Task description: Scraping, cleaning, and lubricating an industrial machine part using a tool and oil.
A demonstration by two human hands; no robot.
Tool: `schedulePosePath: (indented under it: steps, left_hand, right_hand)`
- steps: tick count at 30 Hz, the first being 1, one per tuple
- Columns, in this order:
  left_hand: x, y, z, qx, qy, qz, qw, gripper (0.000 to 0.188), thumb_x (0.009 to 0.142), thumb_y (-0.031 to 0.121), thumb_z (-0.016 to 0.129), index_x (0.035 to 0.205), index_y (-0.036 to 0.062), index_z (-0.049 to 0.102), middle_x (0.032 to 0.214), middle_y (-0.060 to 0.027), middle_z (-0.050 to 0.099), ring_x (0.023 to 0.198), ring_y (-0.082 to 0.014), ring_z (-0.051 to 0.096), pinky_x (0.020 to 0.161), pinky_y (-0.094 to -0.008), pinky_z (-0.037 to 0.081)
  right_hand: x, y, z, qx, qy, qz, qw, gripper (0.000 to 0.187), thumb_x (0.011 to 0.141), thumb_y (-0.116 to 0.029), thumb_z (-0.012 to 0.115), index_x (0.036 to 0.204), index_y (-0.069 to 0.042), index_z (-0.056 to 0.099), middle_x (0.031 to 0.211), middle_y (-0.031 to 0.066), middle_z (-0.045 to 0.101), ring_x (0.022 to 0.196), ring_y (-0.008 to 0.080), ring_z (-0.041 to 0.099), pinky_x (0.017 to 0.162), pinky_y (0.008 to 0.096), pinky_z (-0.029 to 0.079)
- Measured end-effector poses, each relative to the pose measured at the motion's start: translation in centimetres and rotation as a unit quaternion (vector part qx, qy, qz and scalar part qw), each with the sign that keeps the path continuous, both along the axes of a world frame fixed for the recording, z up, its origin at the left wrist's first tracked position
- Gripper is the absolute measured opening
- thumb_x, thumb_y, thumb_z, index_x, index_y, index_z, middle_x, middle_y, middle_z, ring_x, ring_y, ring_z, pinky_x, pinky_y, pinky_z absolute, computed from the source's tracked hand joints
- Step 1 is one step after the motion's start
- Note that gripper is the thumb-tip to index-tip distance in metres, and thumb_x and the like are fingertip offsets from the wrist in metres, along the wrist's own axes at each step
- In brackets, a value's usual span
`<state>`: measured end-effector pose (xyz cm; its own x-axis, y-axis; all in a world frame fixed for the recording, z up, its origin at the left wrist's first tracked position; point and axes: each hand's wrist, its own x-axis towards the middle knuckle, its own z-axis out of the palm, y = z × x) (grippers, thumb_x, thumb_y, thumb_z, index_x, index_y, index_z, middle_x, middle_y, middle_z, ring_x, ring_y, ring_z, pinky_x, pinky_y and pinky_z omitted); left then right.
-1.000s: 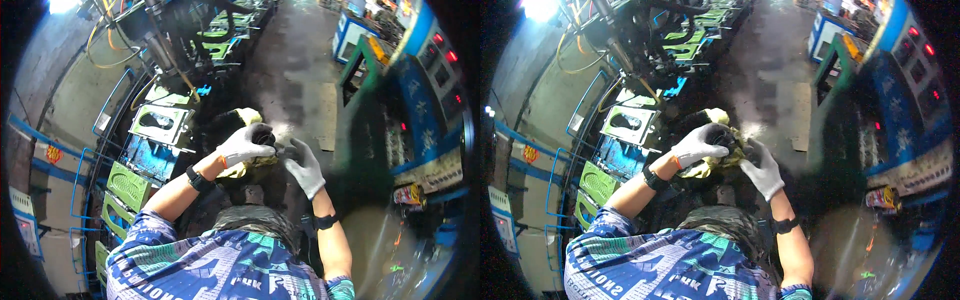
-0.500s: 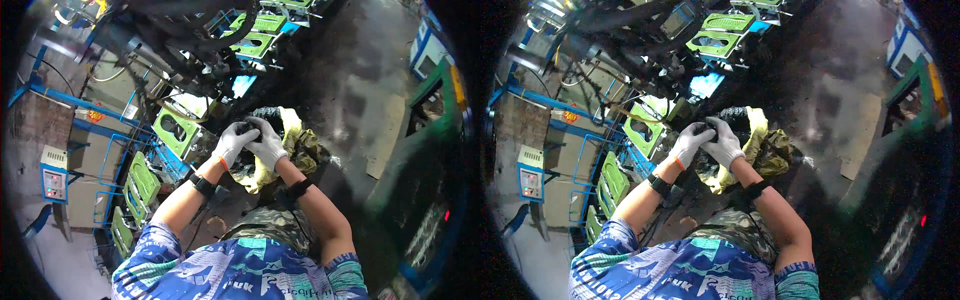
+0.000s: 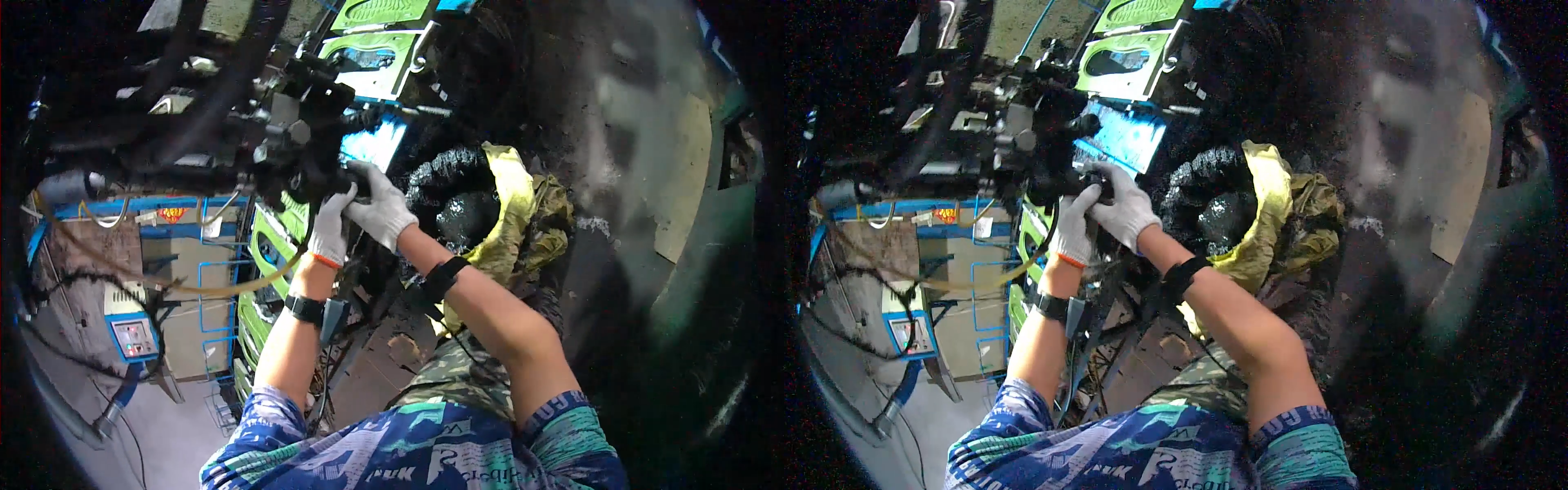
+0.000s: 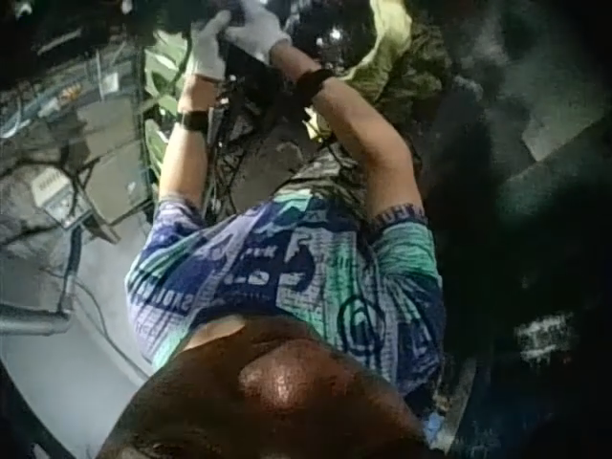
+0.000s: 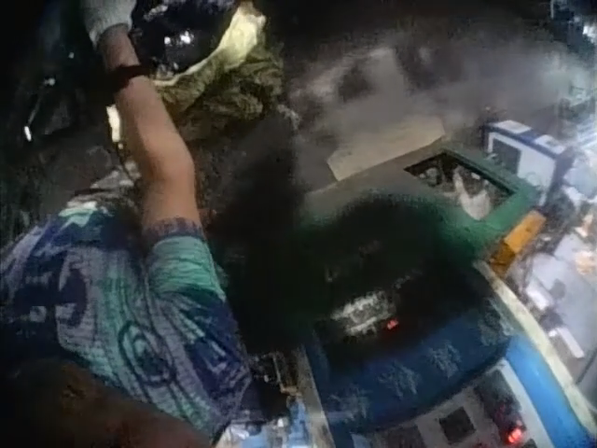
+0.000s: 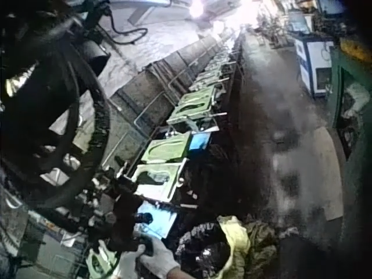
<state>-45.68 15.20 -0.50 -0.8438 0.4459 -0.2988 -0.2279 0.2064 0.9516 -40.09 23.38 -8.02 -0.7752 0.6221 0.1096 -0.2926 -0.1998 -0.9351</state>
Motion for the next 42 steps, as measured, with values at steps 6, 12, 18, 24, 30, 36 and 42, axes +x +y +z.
schedulePosePath:
  steps: [6,12,18,24,30,36,42]
  left_hand:
    - [-1.7,2.2,-0.7,-0.013,0.077,0.050,0.996,0.047,0.099,0.018,0.067,0.143,0.0054,0.058,0.128,-0.0035,0.062,0.111,-0.0171,0.060,0.100,-0.0329,0.051]
    - [-0.9,3.8,-1.4,-0.014,0.132,-0.017,0.991,0.032,0.095,0.019,0.072,0.125,0.0063,0.067,0.117,-0.0057,0.068,0.106,-0.0178,0.065,0.092,-0.0337,0.053]
    - [1.6,4.3,-1.5,-0.079,0.187,-0.083,0.976,0.048,0.101,0.022,0.064,0.143,0.0026,0.051,0.131,-0.0076,0.063,0.116,-0.0204,0.063,0.103,-0.0348,0.050]
    - [5.8,8.5,-0.5,0.047,0.048,-0.151,0.986,0.072,0.095,0.028,0.071,0.151,-0.0062,0.042,0.142,-0.0140,0.058,0.131,-0.0245,0.057,0.113,-0.0379,0.044]
    - [6.7,9.7,0.3,0.028,0.103,-0.173,0.979,0.081,0.095,0.035,0.072,0.155,-0.0061,0.036,0.149,-0.0165,0.051,0.136,-0.0270,0.053,0.117,-0.0416,0.041]
    - [6.9,6.9,0.8,-0.078,0.115,-0.105,0.985,0.053,0.102,0.017,0.056,0.149,-0.0052,0.044,0.137,-0.0178,0.060,0.125,-0.0271,0.061,0.109,-0.0409,0.048]
    - [6.1,3.5,1.0,-0.064,0.100,0.017,0.993,0.041,0.103,0.015,0.057,0.140,-0.0028,0.056,0.124,-0.0131,0.069,0.112,-0.0212,0.068,0.097,-0.0357,0.054]
  right_hand:
    - [-3.3,1.6,0.3,-0.064,-0.044,0.008,0.997,0.059,0.084,-0.028,0.072,0.137,-0.012,0.052,0.118,0.0209,0.070,0.111,0.0402,0.069,0.097,0.0445,0.054]
    - [-0.5,4.6,0.8,-0.069,-0.062,0.019,0.995,0.056,0.083,-0.027,0.073,0.134,-0.013,0.055,0.123,0.0199,0.068,0.115,0.0382,0.067,0.099,0.0438,0.053]
    - [3.4,7.3,-0.2,-0.064,0.028,-0.041,0.997,0.059,0.080,-0.022,0.080,0.132,-0.009,0.057,0.123,0.0176,0.068,0.114,0.0322,0.069,0.100,0.0406,0.053]
    - [6.1,10.4,-1.4,-0.117,0.081,-0.024,0.990,0.064,0.078,-0.012,0.084,0.136,-0.006,0.057,0.123,0.0139,0.069,0.116,0.0217,0.068,0.102,0.0351,0.053]
    - [6.2,13.5,-0.6,-0.121,0.087,-0.008,0.989,0.063,0.078,-0.016,0.084,0.135,-0.005,0.058,0.121,0.0136,0.069,0.112,0.0195,0.068,0.100,0.0342,0.054]
    - [2.2,14.8,-0.3,-0.082,0.093,0.053,0.991,0.062,0.080,-0.022,0.083,0.135,-0.006,0.058,0.116,0.0152,0.071,0.104,0.0200,0.071,0.092,0.0347,0.057]
    - [-2.3,12.3,-0.4,-0.060,0.051,0.212,0.974,0.063,0.081,-0.024,0.081,0.137,-0.006,0.058,0.112,0.0162,0.072,0.092,0.0225,0.073,0.084,0.0348,0.059]
